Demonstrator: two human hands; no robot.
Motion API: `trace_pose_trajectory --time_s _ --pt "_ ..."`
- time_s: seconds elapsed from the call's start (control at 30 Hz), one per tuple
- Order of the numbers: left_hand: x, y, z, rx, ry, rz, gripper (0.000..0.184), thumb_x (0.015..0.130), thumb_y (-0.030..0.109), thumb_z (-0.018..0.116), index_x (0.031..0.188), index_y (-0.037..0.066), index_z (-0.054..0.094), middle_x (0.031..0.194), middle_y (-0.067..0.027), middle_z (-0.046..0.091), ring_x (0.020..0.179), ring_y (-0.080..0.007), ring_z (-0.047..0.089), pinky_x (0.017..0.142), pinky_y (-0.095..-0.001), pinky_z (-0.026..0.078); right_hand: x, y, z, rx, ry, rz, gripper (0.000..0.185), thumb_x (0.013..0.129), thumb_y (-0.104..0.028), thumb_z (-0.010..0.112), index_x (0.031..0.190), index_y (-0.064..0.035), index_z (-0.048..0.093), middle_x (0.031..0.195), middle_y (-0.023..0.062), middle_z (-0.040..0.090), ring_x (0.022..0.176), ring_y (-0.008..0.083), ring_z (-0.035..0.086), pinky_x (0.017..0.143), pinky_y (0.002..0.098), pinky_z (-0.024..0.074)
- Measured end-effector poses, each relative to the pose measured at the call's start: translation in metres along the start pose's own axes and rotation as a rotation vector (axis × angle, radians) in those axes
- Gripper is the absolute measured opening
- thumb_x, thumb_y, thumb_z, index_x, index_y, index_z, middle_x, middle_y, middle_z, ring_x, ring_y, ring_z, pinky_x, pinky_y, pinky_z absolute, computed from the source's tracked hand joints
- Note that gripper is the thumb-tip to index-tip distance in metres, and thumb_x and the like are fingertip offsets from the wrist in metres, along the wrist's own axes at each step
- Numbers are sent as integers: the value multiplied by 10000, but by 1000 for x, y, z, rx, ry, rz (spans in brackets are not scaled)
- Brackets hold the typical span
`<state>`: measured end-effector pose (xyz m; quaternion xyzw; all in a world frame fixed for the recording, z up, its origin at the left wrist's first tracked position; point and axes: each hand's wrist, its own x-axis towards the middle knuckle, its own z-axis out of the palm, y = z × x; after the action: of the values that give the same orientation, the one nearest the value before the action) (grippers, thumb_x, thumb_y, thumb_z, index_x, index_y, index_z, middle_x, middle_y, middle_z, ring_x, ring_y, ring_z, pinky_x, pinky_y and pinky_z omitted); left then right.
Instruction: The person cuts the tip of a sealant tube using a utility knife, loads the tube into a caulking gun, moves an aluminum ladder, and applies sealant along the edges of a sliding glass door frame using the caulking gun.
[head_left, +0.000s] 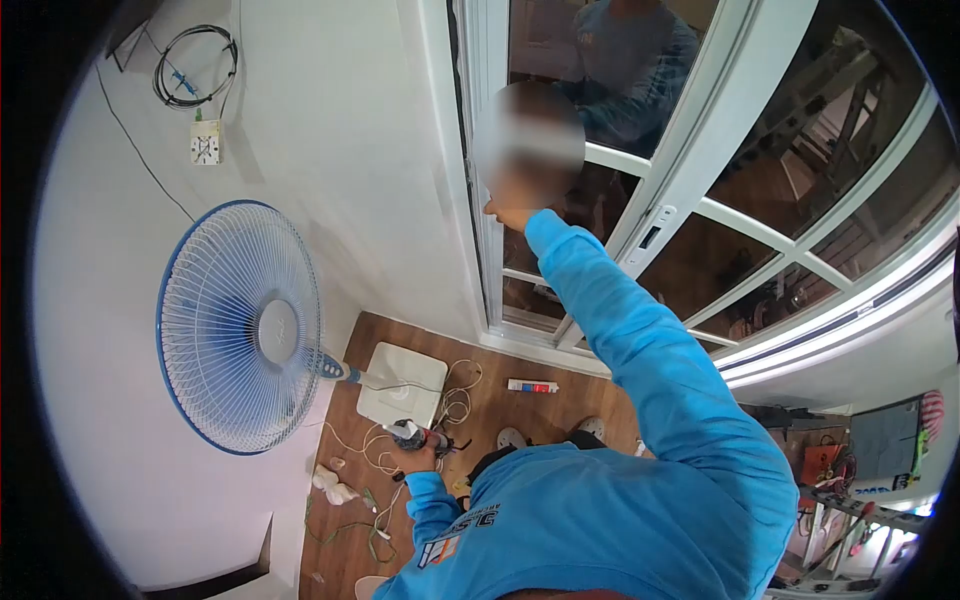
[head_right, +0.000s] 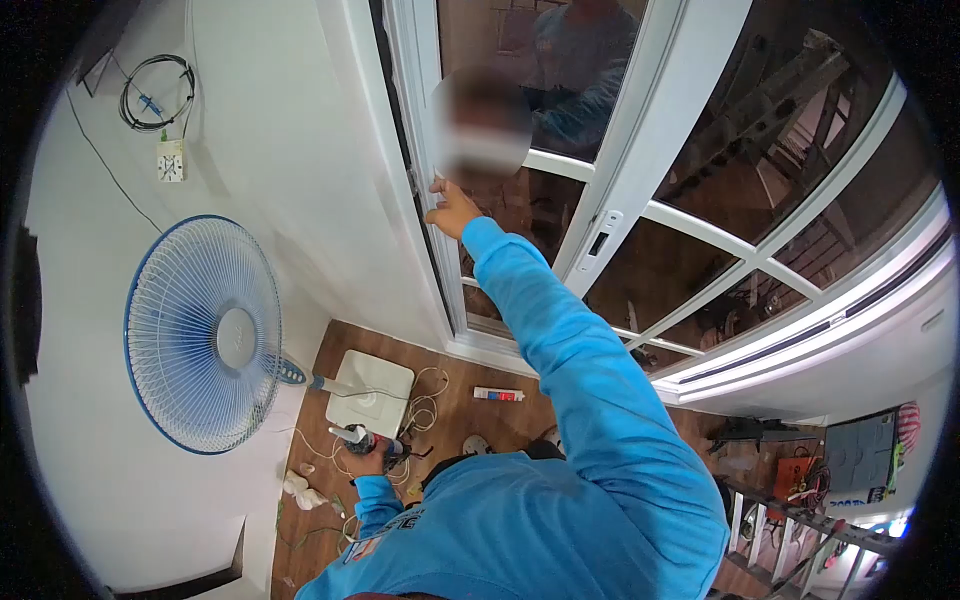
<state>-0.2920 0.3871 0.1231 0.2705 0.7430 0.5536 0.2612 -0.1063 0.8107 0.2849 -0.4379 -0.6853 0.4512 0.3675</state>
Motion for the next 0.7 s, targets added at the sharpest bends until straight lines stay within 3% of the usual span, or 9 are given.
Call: trace_pose_trajectory --time_s 0.2,0.27,0.3,0.33,0.37,0.4,0.47,0.53,0.7 --pt "5 63 20 -124 -145 54 420 552 57 766 918 4 567 819 -73 630 742 -178 626 694 -318 521 -97 75 23 31 -65 27 419 752 -90 632 1147 -59 496 1129 167 571 1029 269 559 878 360 454" --pt "13 82 33 -137 -153 84 407 560 59 768 908 5 566 807 -70 633 733 -171 630 687 -316 524 -168 143 40 -146 -297 121 386 805 -259 623 1118 -46 544 1110 185 577 1023 303 561 902 405 438" --pt "15 92 39 -117 -164 154 399 567 65 774 902 4 567 783 -68 632 721 -169 630 687 -314 525 -208 121 35 -459 -533 263 400 848 -403 577 1070 -70 582 983 94 607 889 193 582 798 363 491" --pt "15 102 43 -92 -174 221 391 574 72 780 896 4 568 759 -67 631 709 -167 629 687 -313 526 -254 209 51 -536 -544 27 445 837 -444 557 1081 -76 617 932 97 621 797 200 601 705 353 516" --pt "13 119 50 -60 -162 232 395 590 95 796 903 2 575 725 -57 628 700 -165 628 700 -320 524 -285 145 32 -375 -773 331 472 837 -409 565 1169 -75 585 917 86 623 744 191 603 615 332 523" --pt "7 145 57 -102 -193 223 397 596 109 803 904 0 579 728 -57 630 702 -163 625 701 -321 521 -308 105 29 -323 -754 691 471 835 -394 583 1180 -73 573 929 90 618 767 184 602 595 316 520" --pt "4 173 74 -134 -248 278 379 611 133 812 882 0 583 729 -55 633 689 -155 616 686 -318 514 -370 191 35 -30 -677 504 469 827 -416 610 1165 -93 575 903 77 608 748 182 582 575 307 505" --pt "-1 206 97 -269 -306 335 336 633 168 814 814 7 582 712 -52 631 651 -140 598 640 -304 501 -403 229 33 247 -671 836 474 846 -419 602 1200 -111 535 1009 69 603 779 206 593 628 291 496" --pt "-30 301 147 -293 -518 351 239 678 153 779 741 6 602 672 -41 623 616 -125 585 611 -291 491 -409 165 -6 412 -392 850 462 890 -396 565 1268 -149 466 1195 92 527 1006 237 541 829 373 447"
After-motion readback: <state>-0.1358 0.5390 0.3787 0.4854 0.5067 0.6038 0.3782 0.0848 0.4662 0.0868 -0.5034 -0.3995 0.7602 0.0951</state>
